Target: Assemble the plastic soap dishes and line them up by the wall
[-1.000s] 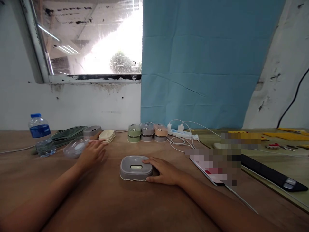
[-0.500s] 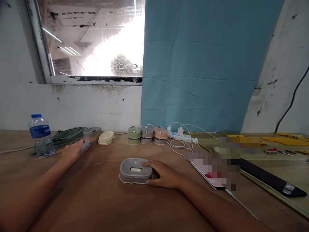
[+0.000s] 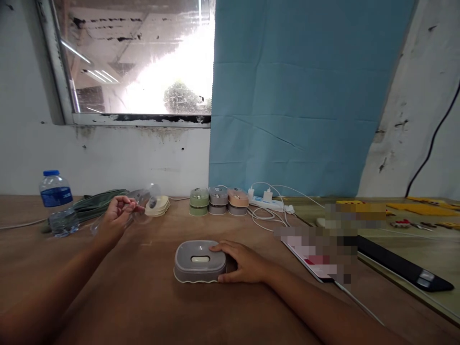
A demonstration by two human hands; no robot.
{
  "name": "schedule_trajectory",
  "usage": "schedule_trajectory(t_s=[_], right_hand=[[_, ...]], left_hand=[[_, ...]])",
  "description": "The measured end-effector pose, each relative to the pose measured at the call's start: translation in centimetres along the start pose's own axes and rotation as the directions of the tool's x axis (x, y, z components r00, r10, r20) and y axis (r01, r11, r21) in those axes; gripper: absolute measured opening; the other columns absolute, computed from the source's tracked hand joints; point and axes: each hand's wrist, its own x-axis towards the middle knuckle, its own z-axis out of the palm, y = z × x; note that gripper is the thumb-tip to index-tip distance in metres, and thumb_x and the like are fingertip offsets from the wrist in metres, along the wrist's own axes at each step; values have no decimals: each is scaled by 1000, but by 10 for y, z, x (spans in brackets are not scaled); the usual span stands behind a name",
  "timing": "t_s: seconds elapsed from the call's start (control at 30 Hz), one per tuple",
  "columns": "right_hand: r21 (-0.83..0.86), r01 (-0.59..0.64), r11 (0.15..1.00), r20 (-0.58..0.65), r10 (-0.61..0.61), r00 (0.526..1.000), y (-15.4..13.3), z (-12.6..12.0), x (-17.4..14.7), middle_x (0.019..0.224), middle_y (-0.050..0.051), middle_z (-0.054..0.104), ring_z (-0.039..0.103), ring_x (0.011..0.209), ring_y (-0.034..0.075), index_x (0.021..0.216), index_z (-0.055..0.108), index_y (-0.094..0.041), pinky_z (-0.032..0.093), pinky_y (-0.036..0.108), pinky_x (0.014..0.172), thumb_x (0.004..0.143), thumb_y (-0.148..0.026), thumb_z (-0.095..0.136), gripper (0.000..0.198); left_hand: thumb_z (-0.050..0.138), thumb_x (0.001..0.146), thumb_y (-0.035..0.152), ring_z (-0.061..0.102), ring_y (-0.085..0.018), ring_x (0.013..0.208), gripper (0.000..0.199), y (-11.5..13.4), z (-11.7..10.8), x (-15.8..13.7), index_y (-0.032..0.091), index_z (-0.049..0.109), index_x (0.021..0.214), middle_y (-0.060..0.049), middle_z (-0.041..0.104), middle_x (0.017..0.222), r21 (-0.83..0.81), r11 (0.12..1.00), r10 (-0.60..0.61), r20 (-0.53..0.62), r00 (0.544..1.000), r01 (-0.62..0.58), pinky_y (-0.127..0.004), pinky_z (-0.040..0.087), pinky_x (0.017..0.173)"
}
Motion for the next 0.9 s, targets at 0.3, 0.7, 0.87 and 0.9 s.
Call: schedule_trajectory(t_s=[0.3,0.7,0.87,0.9], right_hand=[[100,105,989,-363,-62,930,-1,9,1,112,12,47,50,89,22,133,21,-21,42,36,78,78,-61,43,72],[-134,320,938,-396,-346,850,-10,12,3,142,9,15,21,129,30,126,32,-30,33,45,97,65,-43,70,73],[-25,295,955,-344,-285,895,-4,14,3,135,10,34,35,123,25,124,34,-28,34,41,98,62,-40,74,75],[-17,283,959,-348,-271,897,-2,15,4,134,10,35,36,122,25,124,35,-27,34,41,98,61,-40,74,75]], left_hand=[[63,75,23,61,-10,68,24,26,44,-44,20,43,87,4,57,76,-498,686,-280,493,824,530,-26,47,71],[68,72,25,57,-7,59,33,8,68,-66,19,41,89,0,62,79,-409,607,-414,569,711,681,-19,42,59],[67,71,31,60,-12,67,33,-4,74,-70,20,41,88,0,63,73,-425,645,-417,500,759,635,-22,43,62],[66,72,32,61,-14,72,33,-7,73,-70,20,41,90,-1,64,75,-406,672,-420,479,770,619,-24,44,66]])
